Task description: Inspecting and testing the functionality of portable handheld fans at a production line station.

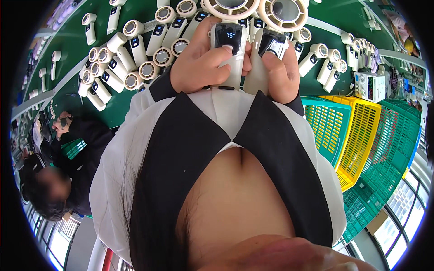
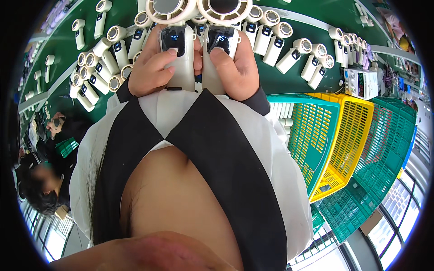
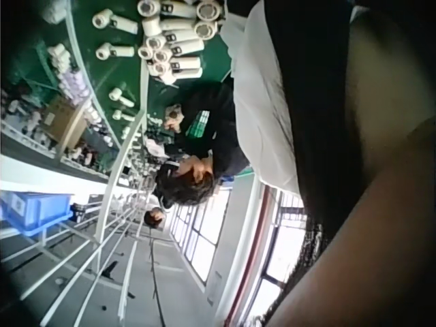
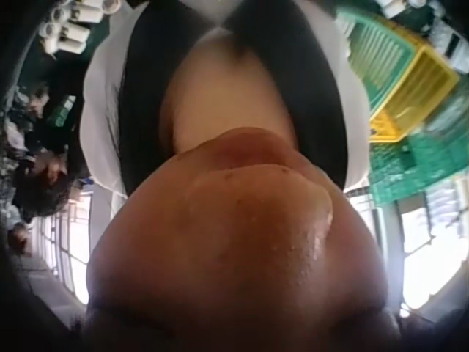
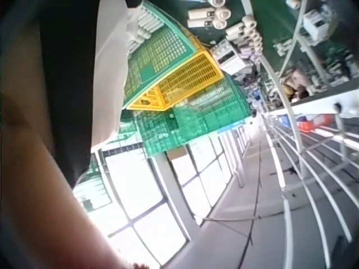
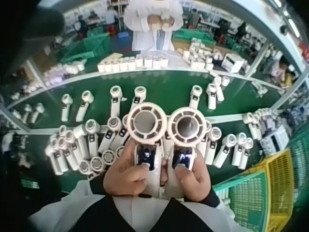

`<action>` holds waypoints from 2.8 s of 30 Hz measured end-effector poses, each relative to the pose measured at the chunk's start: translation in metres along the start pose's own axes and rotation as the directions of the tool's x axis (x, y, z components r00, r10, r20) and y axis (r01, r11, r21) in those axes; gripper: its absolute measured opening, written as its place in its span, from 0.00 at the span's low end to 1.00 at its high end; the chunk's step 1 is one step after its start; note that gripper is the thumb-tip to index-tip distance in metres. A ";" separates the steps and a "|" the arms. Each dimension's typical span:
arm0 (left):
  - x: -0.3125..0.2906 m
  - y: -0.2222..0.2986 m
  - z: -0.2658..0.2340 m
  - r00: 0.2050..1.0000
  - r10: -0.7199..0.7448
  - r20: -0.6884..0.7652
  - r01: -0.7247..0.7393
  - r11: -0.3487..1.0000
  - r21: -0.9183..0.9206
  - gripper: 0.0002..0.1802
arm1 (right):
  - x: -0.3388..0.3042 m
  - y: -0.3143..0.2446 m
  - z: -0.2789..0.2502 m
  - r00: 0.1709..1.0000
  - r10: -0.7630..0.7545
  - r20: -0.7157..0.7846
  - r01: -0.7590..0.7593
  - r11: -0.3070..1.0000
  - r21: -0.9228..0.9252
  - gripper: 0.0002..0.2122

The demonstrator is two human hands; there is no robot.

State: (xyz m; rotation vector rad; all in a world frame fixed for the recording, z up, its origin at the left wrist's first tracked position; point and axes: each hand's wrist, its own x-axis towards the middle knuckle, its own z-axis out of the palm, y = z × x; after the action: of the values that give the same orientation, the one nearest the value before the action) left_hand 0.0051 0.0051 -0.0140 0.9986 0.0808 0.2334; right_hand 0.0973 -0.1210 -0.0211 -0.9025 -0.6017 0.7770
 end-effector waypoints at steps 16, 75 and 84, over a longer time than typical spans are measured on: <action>-0.016 -0.013 -0.023 0.988 0.153 -0.028 -0.155 0.961 -0.228 0.31 | -0.002 0.006 -0.001 0.989 0.145 -0.028 -0.146 0.987 -0.071 0.13; -0.260 -0.130 -0.165 0.165 0.550 -0.819 0.795 0.418 0.440 0.14 | 0.002 0.130 0.004 0.752 0.613 -0.242 -0.127 -0.225 -0.966 0.19; -0.268 -0.110 -0.187 0.363 0.265 -0.893 0.880 0.216 0.422 0.21 | 0.001 0.138 -0.007 0.593 0.682 -0.428 -0.528 -0.072 -0.846 0.20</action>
State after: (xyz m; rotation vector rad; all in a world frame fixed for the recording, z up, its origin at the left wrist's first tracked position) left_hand -0.2708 0.0404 -0.2182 1.9422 1.7554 0.1623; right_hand 0.0572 -0.0700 -0.1430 -2.4696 -0.7751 1.3529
